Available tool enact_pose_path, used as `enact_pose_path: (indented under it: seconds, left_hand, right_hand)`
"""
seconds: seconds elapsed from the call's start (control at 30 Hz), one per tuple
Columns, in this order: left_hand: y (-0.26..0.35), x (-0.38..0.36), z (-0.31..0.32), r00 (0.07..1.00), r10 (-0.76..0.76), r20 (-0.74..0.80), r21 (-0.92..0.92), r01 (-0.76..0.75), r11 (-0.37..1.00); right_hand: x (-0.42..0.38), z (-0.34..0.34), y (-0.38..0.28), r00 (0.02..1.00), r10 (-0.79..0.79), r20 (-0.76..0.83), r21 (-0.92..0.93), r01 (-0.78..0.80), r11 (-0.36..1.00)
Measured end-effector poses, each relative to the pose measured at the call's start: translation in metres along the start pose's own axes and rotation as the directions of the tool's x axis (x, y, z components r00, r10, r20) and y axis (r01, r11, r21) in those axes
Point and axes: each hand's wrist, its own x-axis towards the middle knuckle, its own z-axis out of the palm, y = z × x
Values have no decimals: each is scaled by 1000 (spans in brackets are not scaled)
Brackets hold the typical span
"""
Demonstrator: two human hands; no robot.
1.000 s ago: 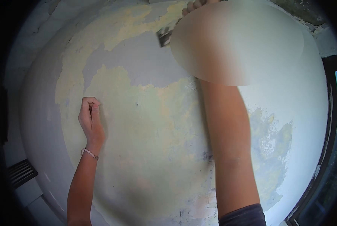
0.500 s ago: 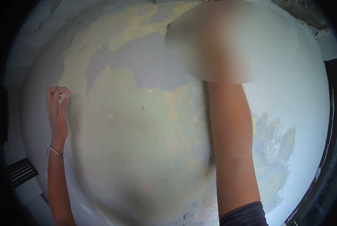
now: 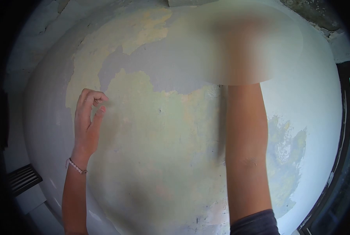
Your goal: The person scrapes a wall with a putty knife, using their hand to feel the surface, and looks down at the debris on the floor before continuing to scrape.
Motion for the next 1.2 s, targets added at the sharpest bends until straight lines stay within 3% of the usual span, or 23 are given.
enact_pose_path:
  seconds: [0.1, 0.13, 0.17, 0.23, 0.37, 0.43, 0.5, 0.53, 0.63, 0.67, 0.73, 0.77, 0.8, 0.83, 0.87, 0.9, 0.93, 0.97, 1.0, 1.03, 1.07, 1.17, 1.2]
  left_hand:
    - [13, 7, 14, 999, 29, -14, -86, -30, 996]
    - [19, 8, 19, 999, 36, -20, -109, -38, 993]
    - [28, 10, 21, 999, 50, -17, -114, -52, 992]
    - [42, 6, 21, 998, 68, 5, -122, -67, 990]
    - [40, -14, -7, 996, 94, -6, -112, -94, 989]
    - [29, -29, -24, 999, 47, 19, -112, -45, 993]
    - [17, -55, -41, 996, -43, 77, -115, 51, 992]
    - [11, -74, -49, 991, -86, 107, -115, 98, 988]
    - [-3, -172, -68, 935, -327, 138, -151, 346, 926]
    - [-7, -225, -73, 895, -429, 118, -156, 444, 882]
    - [-13, -366, -77, 740, -667, 84, -190, 669, 719]
    - [-14, -441, -77, 767, -639, 59, -93, 642, 761]
    - [6, -529, -94, 421, -878, 230, -154, 906, 394]
    - [26, -612, -107, 335, -921, 196, -107, 941, 320]
    - [52, -697, -126, 251, -942, 224, -5, 967, 256]
    - [85, -751, -141, 164, -954, 251, 100, 976, 194]
    - [123, -801, -163, 3, -951, 310, 253, 964, 86]
    - [161, -817, -169, -167, -917, 363, 385, 923, -15]
    - [198, -830, -175, -332, -855, 399, 517, 852, -90]
    - [229, -837, -182, -473, -776, 418, 621, 772, -136]
    - [257, -840, -186, -587, -690, 424, 705, 692, -155]
    - [324, -833, -195, -774, -482, 411, 842, 524, -124]
    - [341, -831, -199, -807, -434, 400, 866, 488, -110]
  right_hand:
    - [-19, -7, 31, 984, 32, -177, -48, -41, 998]
    - [-42, -6, 61, 995, 75, -62, -130, -82, 988]
    - [-68, 6, 77, 992, 17, 124, -202, 8, 979]
    - [-100, 41, 82, 981, 132, 140, -30, -129, 991]
    - [-113, 52, 58, 925, 146, 352, -207, -75, 976]
    - [-101, 31, 9, 800, 256, 542, -53, -272, 961]
    - [-120, 29, -37, 838, 273, 473, -107, -253, 962]
    - [-140, 36, -66, 930, 211, 301, -247, -138, 959]
    - [-184, 6, -164, 893, 250, 375, -415, -80, 906]
    - [-211, -11, -204, 875, 324, 359, -420, -158, 894]
    - [-270, -45, -277, 781, 352, 517, -528, -33, 849]
    - [-300, -57, -309, 744, 374, 554, -603, 49, 796]
    - [-325, -67, -339, 709, 405, 578, -672, 131, 729]
    - [-340, -77, -368, 499, 644, 580, -780, 111, 616]
    - [-373, -106, -394, 417, 768, 487, -871, 167, 462]
    - [-405, -133, -419, 289, 902, 320, -919, 327, 221]
    - [-444, -169, -450, 200, 978, -57, -971, 217, -101]
    - [-480, -204, -496, 90, 911, -402, -909, 78, -408]
    - [-509, -243, -554, -50, 785, -617, -786, 57, -615]
    - [-529, -264, -611, -77, 620, -781, -622, -1, -783]
    - [-536, -267, -661, -34, 430, -902, -430, 1, -903]
    - [-583, -286, -870, 115, 175, -978, -170, 50, -984]
    - [-577, -269, -923, 80, -33, -996, 43, 132, -990]
